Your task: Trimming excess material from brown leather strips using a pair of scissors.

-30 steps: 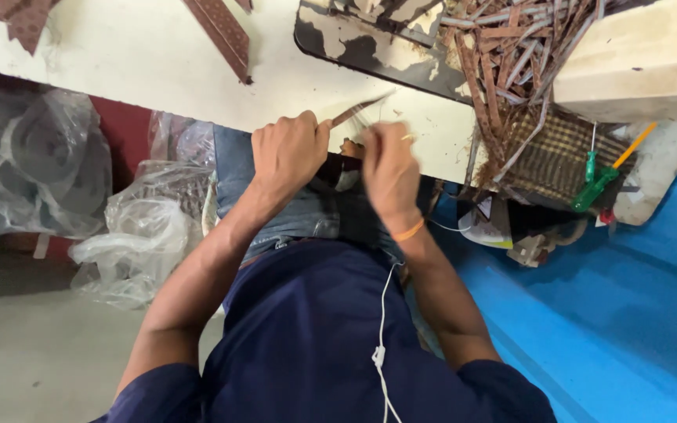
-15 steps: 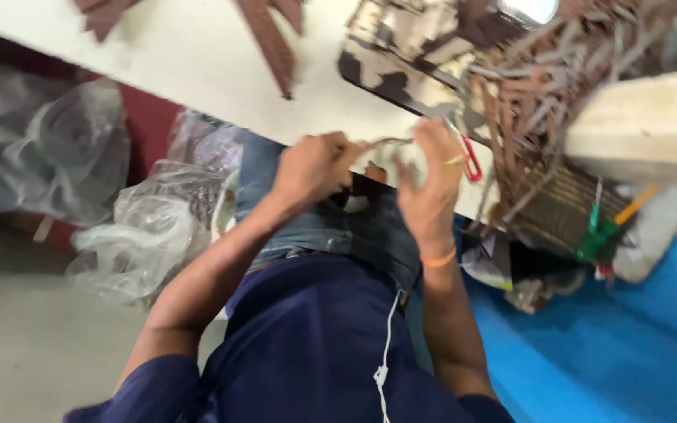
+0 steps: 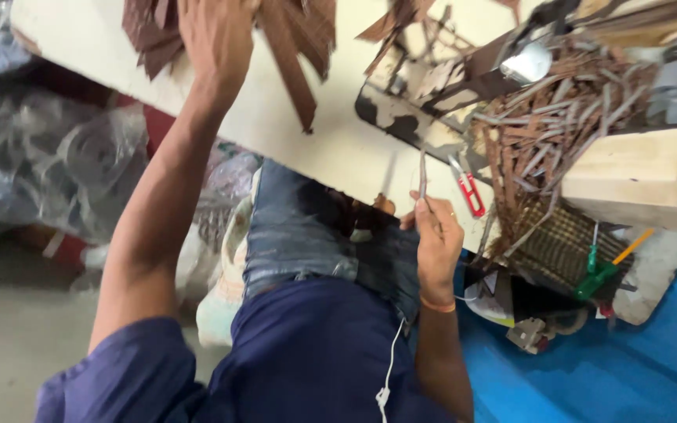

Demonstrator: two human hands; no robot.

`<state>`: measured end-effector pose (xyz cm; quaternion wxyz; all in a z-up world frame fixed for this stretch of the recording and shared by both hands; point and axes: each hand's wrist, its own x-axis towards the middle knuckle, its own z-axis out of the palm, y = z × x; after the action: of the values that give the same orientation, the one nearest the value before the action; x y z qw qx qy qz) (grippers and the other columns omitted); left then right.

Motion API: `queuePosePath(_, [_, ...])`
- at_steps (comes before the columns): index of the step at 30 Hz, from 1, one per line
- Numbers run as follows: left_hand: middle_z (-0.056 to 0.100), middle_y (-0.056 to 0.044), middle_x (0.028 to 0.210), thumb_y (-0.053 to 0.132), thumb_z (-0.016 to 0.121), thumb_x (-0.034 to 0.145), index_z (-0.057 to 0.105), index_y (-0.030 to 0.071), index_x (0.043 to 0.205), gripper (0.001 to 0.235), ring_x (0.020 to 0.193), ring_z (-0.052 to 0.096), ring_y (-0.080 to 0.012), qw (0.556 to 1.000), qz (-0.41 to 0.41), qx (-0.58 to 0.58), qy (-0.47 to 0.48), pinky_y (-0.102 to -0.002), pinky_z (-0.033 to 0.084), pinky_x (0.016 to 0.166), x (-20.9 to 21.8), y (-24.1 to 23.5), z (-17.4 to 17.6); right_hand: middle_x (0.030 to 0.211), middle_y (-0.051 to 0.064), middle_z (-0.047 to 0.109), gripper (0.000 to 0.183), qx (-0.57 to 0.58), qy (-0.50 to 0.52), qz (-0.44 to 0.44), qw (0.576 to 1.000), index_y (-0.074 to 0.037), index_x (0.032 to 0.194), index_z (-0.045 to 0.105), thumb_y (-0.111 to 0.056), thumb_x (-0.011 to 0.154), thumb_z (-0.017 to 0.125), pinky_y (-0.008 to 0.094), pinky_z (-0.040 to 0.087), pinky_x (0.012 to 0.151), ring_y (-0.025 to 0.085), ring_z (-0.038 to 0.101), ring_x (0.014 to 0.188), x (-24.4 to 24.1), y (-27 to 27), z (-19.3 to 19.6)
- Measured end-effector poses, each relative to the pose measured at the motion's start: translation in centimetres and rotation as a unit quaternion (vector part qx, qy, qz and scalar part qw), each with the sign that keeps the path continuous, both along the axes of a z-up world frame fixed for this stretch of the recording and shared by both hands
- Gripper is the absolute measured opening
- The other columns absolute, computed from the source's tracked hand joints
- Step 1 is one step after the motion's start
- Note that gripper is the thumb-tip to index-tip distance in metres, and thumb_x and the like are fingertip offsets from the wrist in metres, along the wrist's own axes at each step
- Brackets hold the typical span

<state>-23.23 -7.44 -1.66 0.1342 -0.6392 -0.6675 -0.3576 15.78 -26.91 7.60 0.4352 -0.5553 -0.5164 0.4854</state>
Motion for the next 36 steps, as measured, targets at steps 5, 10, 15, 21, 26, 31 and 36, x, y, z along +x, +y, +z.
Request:
queuePosePath(5, [0.071,-0.017,0.098,0.020,0.081,0.091,0.074,0.006,0.099,0.017,0.089,0.065,-0.0363,0.998,-0.048,-0.026,-0.040,-0.048,0.049,0.075,2.2,-2.9,9.0,0.091,0.008,0.063,0.023,-0.026,0.093,-0.073,0.993,0.008,0.120,0.069,-0.010,0.110,0.059,0.027,0.052,0.075,0.013,0.064,0.081,0.8,-0.4,-0.3])
queuePosePath(10, [0.074,-0.009,0.091,0.017,0.069,0.100,0.072,0.005,0.114,0.019,0.072,0.070,-0.0216,0.845,-0.252,-0.272,-0.386,-0.033,0.055,0.064,9.8,-9.7,18.4,0.095,0.005,0.064,0.034,0.010,0.055,-0.170,0.984,-0.014,0.139,0.056,-0.012,0.105,0.056,0.024,0.039,0.053,0.008,0.047,0.058,0.2,1.1,4.7])
queuePosePath(15, [0.074,-0.011,0.098,0.019,0.068,0.102,0.072,0.003,0.112,0.019,0.080,0.072,-0.0210,0.824,-0.370,-0.265,-0.337,-0.034,0.056,0.070,15.5,-12.7,17.4,0.110,0.005,0.062,0.022,0.136,-0.032,-0.012,0.990,-0.004,0.129,0.070,-0.007,0.109,0.061,0.027,0.036,0.066,0.010,0.043,0.074,1.3,3.1,6.1])
queuePosePath(21, [0.074,-0.012,0.087,0.025,0.067,0.100,0.072,0.004,0.107,0.022,0.071,0.070,-0.0225,0.800,-0.345,-0.344,-0.351,-0.035,0.055,0.066,18.3,-14.4,17.0,0.092,0.006,0.066,0.016,0.167,-0.194,0.070,0.964,-0.005,0.111,0.073,-0.004,0.095,0.077,0.030,0.044,0.064,0.015,0.057,0.072,0.3,3.7,7.2])
queuePosePath(26, [0.075,-0.011,0.076,0.031,0.067,0.097,0.072,0.006,0.099,0.025,0.067,0.075,-0.0236,0.802,-0.300,-0.384,-0.347,-0.036,0.056,0.062,19.0,-14.7,15.5,0.077,0.012,0.063,0.008,0.189,-0.302,0.016,0.934,-0.002,0.095,0.074,-0.002,0.090,0.081,0.033,0.042,0.060,0.023,0.057,0.063,-0.3,2.5,7.2])
queuePosePath(31, [0.074,-0.016,0.079,0.030,0.068,0.096,0.075,0.006,0.102,0.026,0.069,0.074,-0.0281,0.857,-0.199,-0.354,-0.316,-0.038,0.056,0.063,17.4,-13.9,13.8,0.091,0.011,0.071,0.001,0.193,-0.070,0.064,0.977,-0.004,0.096,0.071,-0.003,0.095,0.070,0.030,0.052,0.067,0.021,0.065,0.076,1.8,0.7,5.5])
queuePosePath(36, [0.077,-0.010,0.086,0.027,0.065,0.103,0.071,0.002,0.107,0.026,0.068,0.067,-0.0149,0.839,-0.170,-0.298,-0.422,-0.030,0.051,0.059,13.6,-13.5,14.6,0.107,0.015,0.076,0.039,0.105,-0.285,-0.066,0.950,0.000,0.144,0.051,-0.013,0.107,0.054,0.036,0.055,0.079,0.022,0.074,0.094,5.0,3.5,4.9])
